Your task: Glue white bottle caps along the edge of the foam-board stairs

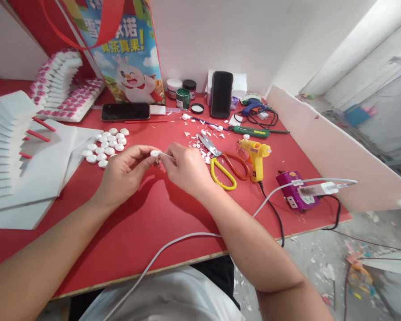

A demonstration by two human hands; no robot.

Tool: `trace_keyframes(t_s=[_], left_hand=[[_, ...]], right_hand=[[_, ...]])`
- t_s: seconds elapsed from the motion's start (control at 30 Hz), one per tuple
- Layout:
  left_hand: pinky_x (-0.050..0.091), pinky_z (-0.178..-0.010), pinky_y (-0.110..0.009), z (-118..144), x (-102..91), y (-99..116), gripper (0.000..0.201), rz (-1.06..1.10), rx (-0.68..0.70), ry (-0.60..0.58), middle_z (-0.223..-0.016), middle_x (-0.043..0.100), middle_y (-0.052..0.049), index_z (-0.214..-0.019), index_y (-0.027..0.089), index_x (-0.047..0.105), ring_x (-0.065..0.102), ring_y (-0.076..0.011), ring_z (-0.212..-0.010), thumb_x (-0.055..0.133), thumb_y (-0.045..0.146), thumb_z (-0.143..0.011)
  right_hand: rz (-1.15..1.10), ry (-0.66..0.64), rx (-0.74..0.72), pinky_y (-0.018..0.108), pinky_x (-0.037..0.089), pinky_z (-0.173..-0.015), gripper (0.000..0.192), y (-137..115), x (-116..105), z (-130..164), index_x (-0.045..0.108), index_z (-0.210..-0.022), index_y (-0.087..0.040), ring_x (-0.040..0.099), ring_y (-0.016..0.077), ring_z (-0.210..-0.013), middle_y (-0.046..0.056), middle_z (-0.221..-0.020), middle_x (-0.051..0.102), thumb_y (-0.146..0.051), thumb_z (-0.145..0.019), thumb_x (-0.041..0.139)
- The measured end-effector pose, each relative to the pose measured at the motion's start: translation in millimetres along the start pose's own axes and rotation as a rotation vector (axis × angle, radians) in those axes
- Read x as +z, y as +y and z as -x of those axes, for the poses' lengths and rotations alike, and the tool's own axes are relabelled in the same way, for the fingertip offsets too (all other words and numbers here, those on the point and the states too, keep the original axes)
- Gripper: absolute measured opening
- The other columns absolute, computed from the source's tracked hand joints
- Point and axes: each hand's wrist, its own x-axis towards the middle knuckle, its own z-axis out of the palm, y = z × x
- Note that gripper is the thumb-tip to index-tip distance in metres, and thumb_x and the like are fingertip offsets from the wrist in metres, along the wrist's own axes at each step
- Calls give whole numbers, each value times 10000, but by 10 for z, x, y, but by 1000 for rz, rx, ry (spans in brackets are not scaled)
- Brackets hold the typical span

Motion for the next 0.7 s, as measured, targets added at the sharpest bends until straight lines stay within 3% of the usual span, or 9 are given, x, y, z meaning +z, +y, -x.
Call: trace_keyframes(t_s=[0.33, 0.47, 0.53, 0.7], left_hand=[[537, -796, -301, 4, 47, -29, 266, 94, -84, -1, -895, 731, -48, -961, 179, 682, 670, -182, -832, 697, 441, -915], [531, -787, -299, -3, 17, -11, 252, 66, -52, -14, -877, 712, -40, -965, 183, 672, 658, -181, -825, 672, 433, -932], [532, -800, -306, -5, 2, -2, 238, 31, -19, -19, -879, 711, -41, -972, 187, 670, 661, -186, -839, 651, 423, -949], [530, -808, -312, -7, -16, -6, 234, -22, 13, 3, -926, 725, -54, -978, 195, 674, 668, -196, -863, 634, 424, -960]], right_hand=[[-17, -15, -63, 248, 330, -568, 202, -7, -16, 25, 511, -716, -204, 448, 99, -520, -54, -537, 519, -202, -896, 602], [-373, -161, 169, 239, 461, -515, 156, -6, -33, -25, 571, -812, -193, 586, 110, -512, -10, -676, 667, -281, -904, 662], [-594, -199, 267, 247, 513, -481, 222, 2, -20, -53, 578, -862, -187, 625, 120, -533, 20, -778, 711, -335, -863, 743], [-822, -173, 303, 210, 471, -420, 384, 42, 10, -92, 595, -842, -166, 549, 88, -473, -29, -625, 642, -344, -679, 895]])
